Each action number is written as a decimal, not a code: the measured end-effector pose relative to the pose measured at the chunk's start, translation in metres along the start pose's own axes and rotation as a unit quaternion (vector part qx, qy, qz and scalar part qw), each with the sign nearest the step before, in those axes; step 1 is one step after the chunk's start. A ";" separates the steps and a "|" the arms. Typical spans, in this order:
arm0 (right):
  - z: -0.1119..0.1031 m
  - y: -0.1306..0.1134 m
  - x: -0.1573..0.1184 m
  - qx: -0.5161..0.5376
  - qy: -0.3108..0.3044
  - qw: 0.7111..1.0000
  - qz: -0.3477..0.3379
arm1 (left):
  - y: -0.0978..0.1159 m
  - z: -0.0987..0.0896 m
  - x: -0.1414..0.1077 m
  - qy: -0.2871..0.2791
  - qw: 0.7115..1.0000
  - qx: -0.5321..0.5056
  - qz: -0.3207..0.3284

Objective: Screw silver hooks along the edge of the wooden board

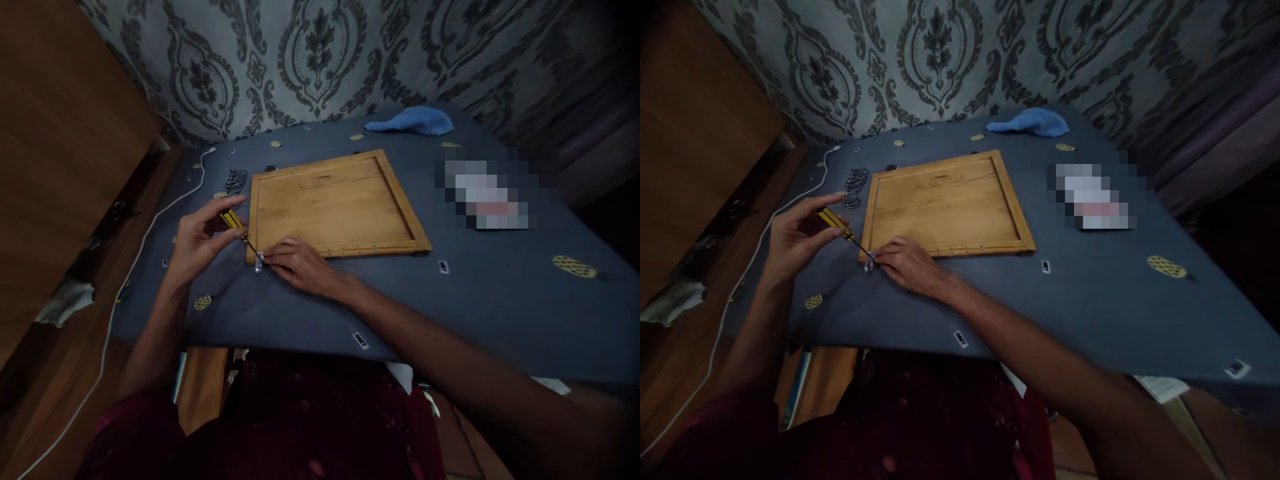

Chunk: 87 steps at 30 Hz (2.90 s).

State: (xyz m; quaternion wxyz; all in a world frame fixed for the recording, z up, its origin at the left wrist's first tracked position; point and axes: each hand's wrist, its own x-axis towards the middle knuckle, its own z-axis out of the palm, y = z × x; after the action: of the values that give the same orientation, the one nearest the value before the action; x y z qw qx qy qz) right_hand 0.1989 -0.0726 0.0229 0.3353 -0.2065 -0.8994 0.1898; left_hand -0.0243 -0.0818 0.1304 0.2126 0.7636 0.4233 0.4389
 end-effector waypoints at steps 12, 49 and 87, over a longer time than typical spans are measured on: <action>-0.001 0.000 -0.001 -0.015 0.000 1.000 -0.005 | -0.018 0.011 0.002 0.066 0.997 0.027 0.035; -0.002 0.001 0.000 -0.009 -0.006 1.000 -0.012 | 0.015 0.057 0.010 0.091 0.936 -0.313 -0.129; -0.002 0.000 0.000 -0.009 -0.009 1.000 -0.008 | 0.026 0.058 0.011 0.218 0.906 -0.341 -0.121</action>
State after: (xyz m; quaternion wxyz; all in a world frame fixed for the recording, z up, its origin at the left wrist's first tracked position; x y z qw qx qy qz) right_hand 0.2002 -0.0722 0.0247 0.3266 -0.2012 -0.9057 0.1806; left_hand 0.0402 -0.0843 0.1236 0.4142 0.4730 0.3724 0.6827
